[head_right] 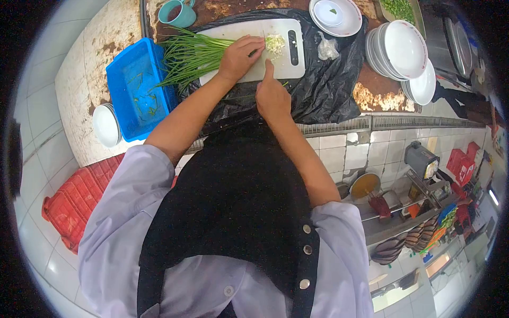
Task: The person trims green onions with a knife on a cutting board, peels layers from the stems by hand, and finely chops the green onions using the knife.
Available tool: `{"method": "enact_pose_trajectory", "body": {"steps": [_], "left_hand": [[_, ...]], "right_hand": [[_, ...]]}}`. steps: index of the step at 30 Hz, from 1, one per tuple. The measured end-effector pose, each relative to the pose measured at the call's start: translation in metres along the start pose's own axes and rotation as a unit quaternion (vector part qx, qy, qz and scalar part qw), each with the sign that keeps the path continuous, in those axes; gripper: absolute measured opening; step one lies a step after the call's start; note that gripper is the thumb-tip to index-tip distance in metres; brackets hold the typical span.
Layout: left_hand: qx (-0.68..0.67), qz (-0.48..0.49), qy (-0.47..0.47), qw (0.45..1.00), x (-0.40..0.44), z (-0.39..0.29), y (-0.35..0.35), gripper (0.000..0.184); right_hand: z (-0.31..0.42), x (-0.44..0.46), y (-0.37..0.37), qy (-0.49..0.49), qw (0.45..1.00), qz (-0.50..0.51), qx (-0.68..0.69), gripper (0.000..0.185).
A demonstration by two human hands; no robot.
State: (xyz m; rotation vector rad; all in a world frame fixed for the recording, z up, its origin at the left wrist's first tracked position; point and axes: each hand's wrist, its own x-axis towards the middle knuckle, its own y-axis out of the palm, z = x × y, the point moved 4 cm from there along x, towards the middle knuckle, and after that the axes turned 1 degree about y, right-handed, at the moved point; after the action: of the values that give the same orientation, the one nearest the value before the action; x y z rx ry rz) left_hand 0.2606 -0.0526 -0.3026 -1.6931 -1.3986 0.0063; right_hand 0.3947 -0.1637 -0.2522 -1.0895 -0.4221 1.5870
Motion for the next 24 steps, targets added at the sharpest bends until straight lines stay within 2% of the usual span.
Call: {"method": "enact_pose_trajectory", "body": {"steps": [7,10,13,19,24], "left_hand": [[0.006,0.009,-0.011,1.000,0.001,-0.004,-0.002,0.017],[0.012,0.045,-0.039,0.998,-0.002,-0.005,-0.004,0.016],[-0.010,0.013,-0.028,0.999,-0.001,-0.002,-0.002,0.014],[-0.039,0.009,-0.055,0.998,-0.001,0.003,0.000,0.013],[-0.040,0.008,-0.059,0.997,-0.002,0.003,0.001,0.014]], "right_hand": [[-0.043,-0.058,0.009,0.018,0.998,0.054,-0.023,0.067],[-0.041,-0.059,-0.002,-0.038,0.999,-0.013,0.025,0.066],[-0.025,-0.041,-0.009,-0.073,0.995,-0.048,0.054,0.065],[-0.010,-0.024,-0.003,-0.006,1.000,0.008,0.021,0.065],[-0.009,-0.025,-0.002,-0.013,1.000,0.000,0.028,0.065]]}}
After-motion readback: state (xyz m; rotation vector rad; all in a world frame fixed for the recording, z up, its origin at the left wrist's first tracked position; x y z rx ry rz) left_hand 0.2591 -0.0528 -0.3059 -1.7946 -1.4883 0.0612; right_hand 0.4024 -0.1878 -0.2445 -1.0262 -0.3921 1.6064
